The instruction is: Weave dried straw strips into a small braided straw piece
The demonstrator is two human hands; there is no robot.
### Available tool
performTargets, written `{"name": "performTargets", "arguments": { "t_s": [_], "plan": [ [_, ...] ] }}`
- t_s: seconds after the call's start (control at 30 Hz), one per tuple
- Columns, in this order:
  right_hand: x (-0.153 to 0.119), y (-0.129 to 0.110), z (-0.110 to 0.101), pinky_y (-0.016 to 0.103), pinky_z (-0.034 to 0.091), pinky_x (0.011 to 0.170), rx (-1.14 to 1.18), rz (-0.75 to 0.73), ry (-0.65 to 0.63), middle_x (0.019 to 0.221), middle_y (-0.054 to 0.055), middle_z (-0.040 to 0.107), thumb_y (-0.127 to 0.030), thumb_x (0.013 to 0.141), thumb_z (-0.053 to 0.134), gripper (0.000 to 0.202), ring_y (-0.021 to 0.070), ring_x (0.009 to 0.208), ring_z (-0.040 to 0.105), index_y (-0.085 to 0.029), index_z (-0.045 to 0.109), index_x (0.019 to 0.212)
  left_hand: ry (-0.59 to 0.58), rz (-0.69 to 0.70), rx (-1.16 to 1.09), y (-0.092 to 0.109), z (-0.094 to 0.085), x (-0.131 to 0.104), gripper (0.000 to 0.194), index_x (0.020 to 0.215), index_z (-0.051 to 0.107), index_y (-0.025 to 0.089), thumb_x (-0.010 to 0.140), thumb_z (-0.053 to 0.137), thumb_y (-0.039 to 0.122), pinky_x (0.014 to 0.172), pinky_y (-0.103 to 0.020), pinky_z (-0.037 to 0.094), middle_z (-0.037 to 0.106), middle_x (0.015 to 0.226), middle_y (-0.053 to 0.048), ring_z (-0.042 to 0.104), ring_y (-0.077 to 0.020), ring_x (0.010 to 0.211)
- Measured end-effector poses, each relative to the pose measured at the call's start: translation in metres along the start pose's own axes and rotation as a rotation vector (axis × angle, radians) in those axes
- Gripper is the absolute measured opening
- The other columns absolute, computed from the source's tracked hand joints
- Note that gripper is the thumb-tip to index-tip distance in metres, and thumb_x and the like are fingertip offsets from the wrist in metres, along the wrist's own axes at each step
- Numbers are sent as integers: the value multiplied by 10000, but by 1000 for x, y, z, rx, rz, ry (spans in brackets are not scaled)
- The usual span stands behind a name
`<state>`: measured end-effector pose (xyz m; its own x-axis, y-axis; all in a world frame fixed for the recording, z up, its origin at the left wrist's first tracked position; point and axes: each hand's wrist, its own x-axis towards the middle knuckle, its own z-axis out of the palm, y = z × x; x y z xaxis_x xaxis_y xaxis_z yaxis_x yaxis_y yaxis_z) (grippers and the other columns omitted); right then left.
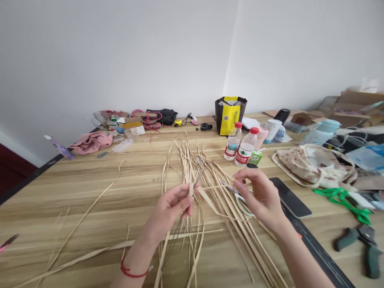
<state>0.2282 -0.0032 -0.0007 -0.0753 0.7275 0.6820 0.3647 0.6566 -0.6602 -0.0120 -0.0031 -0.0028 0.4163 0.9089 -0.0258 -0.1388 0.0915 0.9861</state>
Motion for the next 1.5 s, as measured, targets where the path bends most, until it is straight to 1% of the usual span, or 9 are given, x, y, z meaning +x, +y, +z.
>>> {"name": "performTargets", "arguments": {
  "t_s": [0.43,0.63,0.83,0.93,1.07,1.2,1.3,1.4,1.5],
  "plan": [
    [-13,-15,41,256,486,574,-27,25,27,780,7,610,-188,846,613,136,140,645,579,-231,522,938,144,-58,-104,-13,11,5,247,897,754,168,675,792,270,473,-205,340,647,551,-12,486,-90,495],
    [-20,-9,54,273,461,564,-127,-25,81,732,4,602,-173,849,598,118,153,634,575,-233,496,849,203,-24,-74,-15,22,5,259,892,771,161,711,758,345,497,-230,344,596,528,2,459,-104,518],
    [-23,-19,52,447,433,830,-395,-145,143,1027,92,622,-154,826,617,213,273,972,583,-258,526,988,283,-38,-183,-17,24,7,230,819,753,151,753,720,368,538,-223,351,526,562,21,432,-97,560],
    [-29,-33,57,392,454,776,-335,-189,28,956,88,643,-92,844,561,257,243,890,605,-248,525,1045,289,-71,-331,-21,20,11,207,722,728,142,718,757,347,567,-215,382,552,599,9,460,-94,578],
    [-36,-42,69,274,446,580,-170,122,-229,744,46,649,-184,914,489,98,175,627,602,-202,585,907,289,-98,-450,-25,19,12,203,677,704,135,710,768,325,655,-216,433,605,668,-15,526,-109,659],
    [-38,-33,81,268,427,537,-104,389,-354,654,32,629,-316,933,470,231,173,557,584,-184,604,798,272,-79,-460,-24,24,10,178,733,707,141,753,729,316,624,-201,437,596,649,-3,527,-101,632],
    [-40,-23,90,277,496,650,152,431,-320,797,43,671,-320,908,521,162,189,724,640,-193,622,911,262,-72,-447,-24,27,8,179,735,708,143,769,710,318,624,-203,457,605,645,-3,541,-101,616],
    [-40,-17,99,323,496,883,461,453,-180,1054,65,661,-352,893,552,333,210,1059,603,-225,557,1201,288,-54,-465,-27,29,9,143,757,721,164,744,730,307,709,-220,493,662,718,-17,599,-119,684],
    [-38,-16,104,362,467,962,601,514,-64,1078,63,662,-420,887,549,341,218,1131,574,-241,588,1174,311,-58,-465,-28,30,10,159,824,737,194,719,746,313,783,-271,515,720,872,-52,655,-180,840]
  ]
}}
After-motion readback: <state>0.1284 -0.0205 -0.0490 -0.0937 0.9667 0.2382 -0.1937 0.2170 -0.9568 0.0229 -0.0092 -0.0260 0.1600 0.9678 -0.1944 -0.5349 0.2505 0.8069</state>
